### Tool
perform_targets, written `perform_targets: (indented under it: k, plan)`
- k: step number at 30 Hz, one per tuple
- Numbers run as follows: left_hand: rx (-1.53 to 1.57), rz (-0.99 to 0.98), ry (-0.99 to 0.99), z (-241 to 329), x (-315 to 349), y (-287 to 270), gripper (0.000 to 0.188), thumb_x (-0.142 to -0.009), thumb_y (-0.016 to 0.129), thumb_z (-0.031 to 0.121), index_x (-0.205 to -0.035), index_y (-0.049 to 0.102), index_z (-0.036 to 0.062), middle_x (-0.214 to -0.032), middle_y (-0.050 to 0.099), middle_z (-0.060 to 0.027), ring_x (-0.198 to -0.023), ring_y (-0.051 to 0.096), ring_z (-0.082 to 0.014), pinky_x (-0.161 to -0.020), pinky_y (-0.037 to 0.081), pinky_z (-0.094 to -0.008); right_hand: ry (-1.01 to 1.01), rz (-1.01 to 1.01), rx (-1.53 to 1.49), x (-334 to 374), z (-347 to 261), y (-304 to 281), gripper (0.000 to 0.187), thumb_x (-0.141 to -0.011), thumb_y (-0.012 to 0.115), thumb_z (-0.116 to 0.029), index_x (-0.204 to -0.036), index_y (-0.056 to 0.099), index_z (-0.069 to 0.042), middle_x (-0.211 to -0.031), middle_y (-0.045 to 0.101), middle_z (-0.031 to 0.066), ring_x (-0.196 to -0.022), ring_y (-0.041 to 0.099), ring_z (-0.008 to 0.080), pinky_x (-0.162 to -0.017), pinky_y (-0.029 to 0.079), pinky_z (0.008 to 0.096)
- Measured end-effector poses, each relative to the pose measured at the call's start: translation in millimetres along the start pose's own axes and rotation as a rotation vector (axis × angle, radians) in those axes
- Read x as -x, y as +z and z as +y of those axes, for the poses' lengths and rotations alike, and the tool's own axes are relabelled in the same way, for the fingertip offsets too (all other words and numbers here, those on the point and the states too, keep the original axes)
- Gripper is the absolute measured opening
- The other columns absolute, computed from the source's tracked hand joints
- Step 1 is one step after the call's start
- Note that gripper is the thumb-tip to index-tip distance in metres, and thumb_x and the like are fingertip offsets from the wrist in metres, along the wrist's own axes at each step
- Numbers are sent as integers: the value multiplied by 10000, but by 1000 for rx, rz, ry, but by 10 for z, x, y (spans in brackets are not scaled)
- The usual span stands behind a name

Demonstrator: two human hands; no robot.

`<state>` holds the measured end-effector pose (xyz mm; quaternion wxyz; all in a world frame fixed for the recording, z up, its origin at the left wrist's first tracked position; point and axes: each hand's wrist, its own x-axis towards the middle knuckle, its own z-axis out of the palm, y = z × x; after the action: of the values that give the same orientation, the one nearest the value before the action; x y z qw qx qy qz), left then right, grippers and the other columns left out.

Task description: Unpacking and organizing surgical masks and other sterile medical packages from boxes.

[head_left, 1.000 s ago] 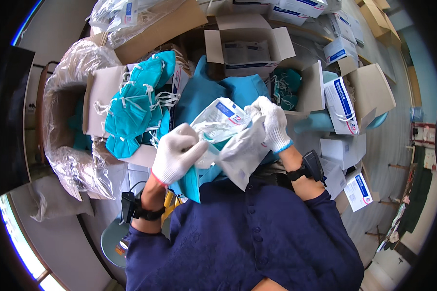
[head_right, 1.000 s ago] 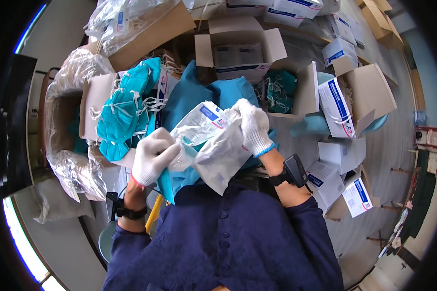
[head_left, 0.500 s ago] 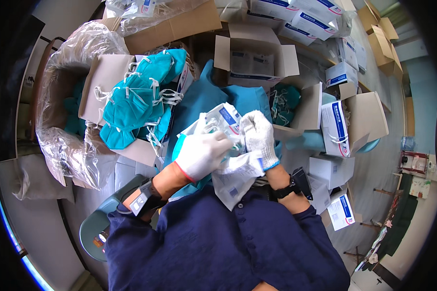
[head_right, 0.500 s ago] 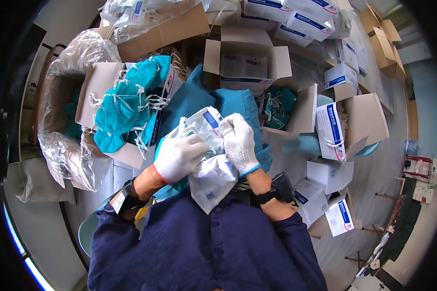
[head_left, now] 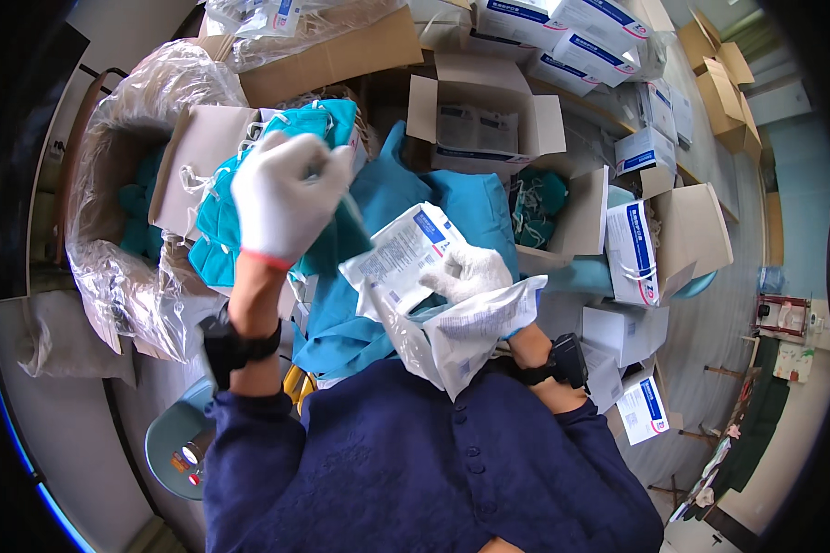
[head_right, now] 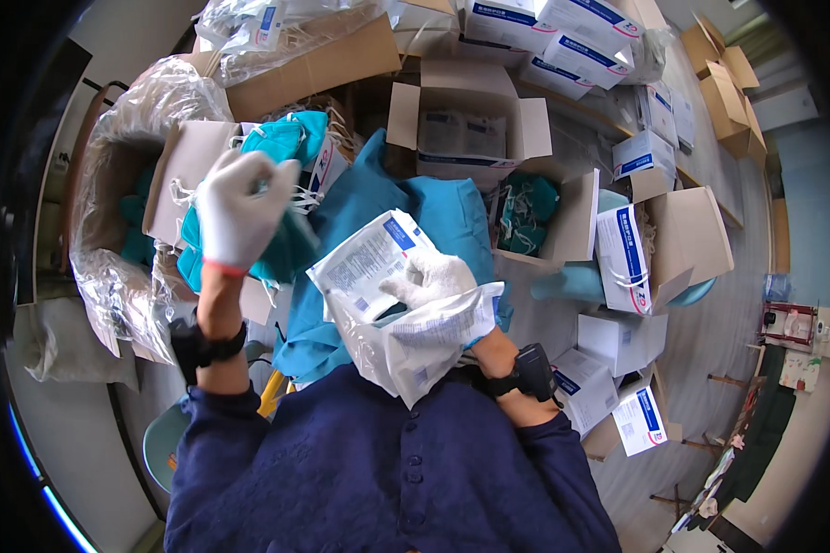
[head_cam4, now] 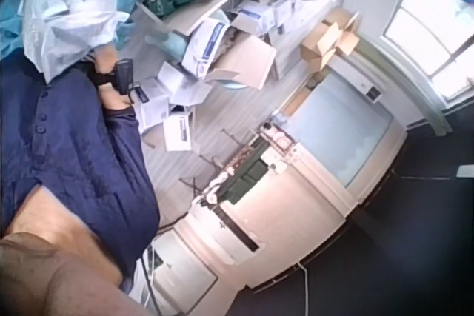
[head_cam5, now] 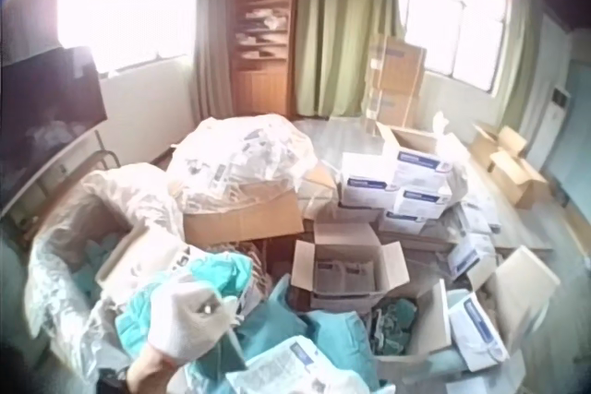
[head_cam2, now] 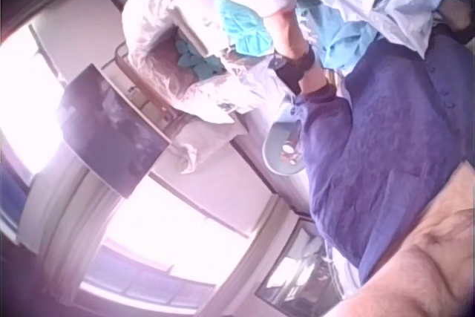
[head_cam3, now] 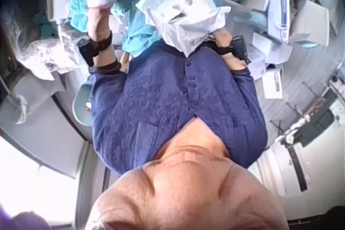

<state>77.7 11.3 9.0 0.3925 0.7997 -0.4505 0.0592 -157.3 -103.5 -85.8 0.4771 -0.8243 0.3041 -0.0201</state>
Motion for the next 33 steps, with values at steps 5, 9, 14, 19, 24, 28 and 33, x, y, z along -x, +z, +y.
perform_targets:
  k: [5,9,14,19,24,28,33]
  plan:
    - [-112,-583,-103,-264,35,829,329,-775,756,369,-825,691,50,-840,695,-185,-782,690,-362,-670,531,-421,-189,-6,-179,19,-93,50,308,-755,832,-237,-777,652,12,-725,593,114,-618,528,183,-614,469,324]
    - [-303,-855,-171,-389,274,1274,389,-728,745,397,-919,743,59,-926,725,-189,-881,705,-366,-814,558,-423,-135,52,-262,33,-132,70,201,-768,804,-93,-863,643,-20,-760,613,27,-661,515,90,-617,462,279]
    - [123,-749,-13,-215,433,1299,210,-804,706,252,-885,725,59,-858,698,-148,-812,685,-340,-727,532,-407,-101,396,-192,-61,-64,-303,547,-798,800,-100,-1297,593,-19,-1115,708,116,-815,626,126,-711,516,281]
    - [232,-666,220,108,518,1052,96,-758,732,162,-791,671,97,-779,614,-121,-721,635,-341,-642,510,-414,-224,129,-59,-265,319,-223,164,-854,647,-159,-971,736,-87,-944,721,125,-888,701,276,-814,551,369]
    - [357,-714,-21,-10,658,1057,114,-689,775,73,-757,697,24,-695,641,-134,-616,633,-287,-575,490,-370,-116,253,-230,-136,167,-60,210,-813,725,-238,-890,720,-43,-860,709,161,-795,693,278,-726,532,382]
    - [262,-643,142,163,617,1005,107,-697,753,49,-724,656,14,-695,621,-137,-607,619,-292,-569,478,-361,-145,219,-296,-30,314,-95,244,-858,722,-260,-930,700,-28,-823,682,151,-759,664,276,-715,513,374]
    - [173,-576,256,116,679,1105,114,-743,700,53,-741,593,13,-734,586,-139,-627,593,-291,-581,466,-364,-232,146,-317,-13,391,-14,239,-883,705,-261,-958,695,-34,-846,685,121,-773,656,265,-724,510,363]
